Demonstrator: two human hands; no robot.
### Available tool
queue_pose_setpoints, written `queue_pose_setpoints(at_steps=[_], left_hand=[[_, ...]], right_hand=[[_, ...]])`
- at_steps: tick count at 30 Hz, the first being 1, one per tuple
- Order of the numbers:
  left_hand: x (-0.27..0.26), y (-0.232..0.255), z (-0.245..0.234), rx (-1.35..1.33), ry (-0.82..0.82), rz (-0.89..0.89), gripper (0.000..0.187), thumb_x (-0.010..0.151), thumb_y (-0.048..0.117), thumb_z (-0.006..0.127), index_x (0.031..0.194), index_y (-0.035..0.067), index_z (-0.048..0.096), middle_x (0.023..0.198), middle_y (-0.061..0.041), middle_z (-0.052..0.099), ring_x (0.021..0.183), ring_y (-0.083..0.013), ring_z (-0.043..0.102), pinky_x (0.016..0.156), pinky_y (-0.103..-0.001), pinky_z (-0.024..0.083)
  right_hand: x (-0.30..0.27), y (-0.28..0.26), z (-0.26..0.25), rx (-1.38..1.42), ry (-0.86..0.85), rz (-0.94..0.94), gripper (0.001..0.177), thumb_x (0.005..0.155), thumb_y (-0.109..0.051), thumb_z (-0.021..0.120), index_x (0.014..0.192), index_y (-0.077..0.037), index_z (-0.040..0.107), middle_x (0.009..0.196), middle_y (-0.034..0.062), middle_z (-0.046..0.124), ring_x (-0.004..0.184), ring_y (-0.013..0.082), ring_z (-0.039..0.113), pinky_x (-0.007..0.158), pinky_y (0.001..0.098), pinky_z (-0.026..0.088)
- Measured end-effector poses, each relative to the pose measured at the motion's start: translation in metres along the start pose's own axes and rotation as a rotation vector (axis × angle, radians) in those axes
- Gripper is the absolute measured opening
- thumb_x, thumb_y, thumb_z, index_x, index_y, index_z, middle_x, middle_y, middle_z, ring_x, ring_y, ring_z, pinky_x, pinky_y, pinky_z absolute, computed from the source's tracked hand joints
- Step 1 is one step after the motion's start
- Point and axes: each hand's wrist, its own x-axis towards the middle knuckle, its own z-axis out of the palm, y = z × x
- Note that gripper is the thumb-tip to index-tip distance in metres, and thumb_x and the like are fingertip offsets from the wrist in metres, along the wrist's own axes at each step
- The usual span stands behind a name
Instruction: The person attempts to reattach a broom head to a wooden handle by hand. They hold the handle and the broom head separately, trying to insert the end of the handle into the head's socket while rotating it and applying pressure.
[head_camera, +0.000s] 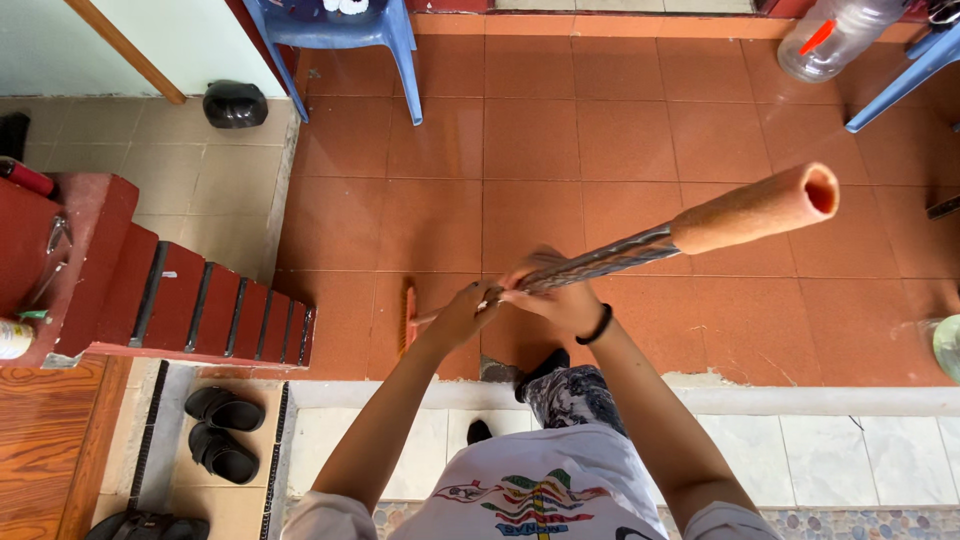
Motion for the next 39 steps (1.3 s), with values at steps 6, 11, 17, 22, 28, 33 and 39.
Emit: queue_pose_setpoints(at_steps=[6,11,17,22,28,33,39], left_hand=[[0.011,-0.064,0.014,0.076,-0.026,-0.008,0.019,0.097,0.018,0.062,0.109,0.004,0.058,0.093,-0.015,0.063,0.087,-0.0309,0.063,0.078,-0.044,0.050],[0.024,-0.121,0.013,0.122,-0.040,-0.126,0.014,0.097,0.015,0.062,0.105,0.004,0.060,0.091,-0.014,0.061,0.090,-0.0314,0.061,0.079,-0.044,0.049],[0.075,-0.148,0.040,0.072,-0.021,-0.305,0.020,0.091,0.023,0.070,0.091,0.005,0.063,0.081,-0.015,0.066,0.077,-0.0307,0.064,0.071,-0.043,0.050],[0.136,-0.115,0.079,0.056,-0.096,-0.289,0.032,0.089,0.033,0.076,0.082,0.005,0.063,0.075,-0.014,0.065,0.071,-0.0309,0.063,0.065,-0.044,0.047],[0.218,-0.042,0.120,-0.090,-0.154,-0.119,0.026,0.092,0.031,0.071,0.091,0.008,0.060,0.083,-0.014,0.066,0.079,-0.0290,0.066,0.069,-0.042,0.047],[0.262,0.032,0.104,0.074,-0.211,-0.055,0.025,0.093,0.030,0.070,0.093,0.008,0.058,0.086,-0.014,0.066,0.082,-0.0318,0.066,0.070,-0.044,0.048],[0.262,0.027,0.052,0.253,-0.200,-0.034,0.025,0.095,0.037,0.070,0.093,0.014,0.059,0.078,-0.009,0.067,0.073,-0.0286,0.067,0.067,-0.045,0.051]], right_hand=[[-0.002,0.019,-0.053,0.665,0.202,-0.074,0.023,0.105,-0.033,0.062,0.100,-0.011,0.062,0.088,0.0061,0.071,0.083,0.0199,0.072,0.079,0.0406,0.063],[-0.021,0.056,-0.074,0.850,0.274,0.055,0.018,0.109,-0.023,0.063,0.098,-0.011,0.054,0.081,0.0039,0.062,0.079,0.0213,0.068,0.080,0.0411,0.059],[-0.015,0.092,-0.049,0.519,0.123,0.186,0.008,0.102,-0.003,0.055,0.094,-0.004,0.053,0.081,0.0082,0.065,0.075,0.0196,0.067,0.073,0.0381,0.060],[0.011,0.080,-0.107,0.572,0.087,0.257,0.012,0.104,-0.001,0.056,0.095,-0.003,0.050,0.081,0.0062,0.060,0.077,0.0180,0.062,0.070,0.0354,0.054],[0.042,0.055,-0.184,0.296,0.094,0.297,0.009,0.096,-0.003,0.065,0.094,-0.002,0.056,0.081,0.0087,0.067,0.071,0.0185,0.064,0.062,0.0359,0.054],[0.067,0.048,-0.253,0.535,0.321,-0.048,0.021,0.101,-0.008,0.066,0.111,-0.002,0.048,0.077,0.0063,0.067,0.067,0.0168,0.069,0.059,0.0347,0.060],[0.060,0.082,-0.291,0.614,0.279,-0.045,0.005,0.105,-0.012,0.059,0.103,-0.007,0.057,0.085,0.0134,0.069,0.083,0.0282,0.077,0.078,0.0462,0.067]])
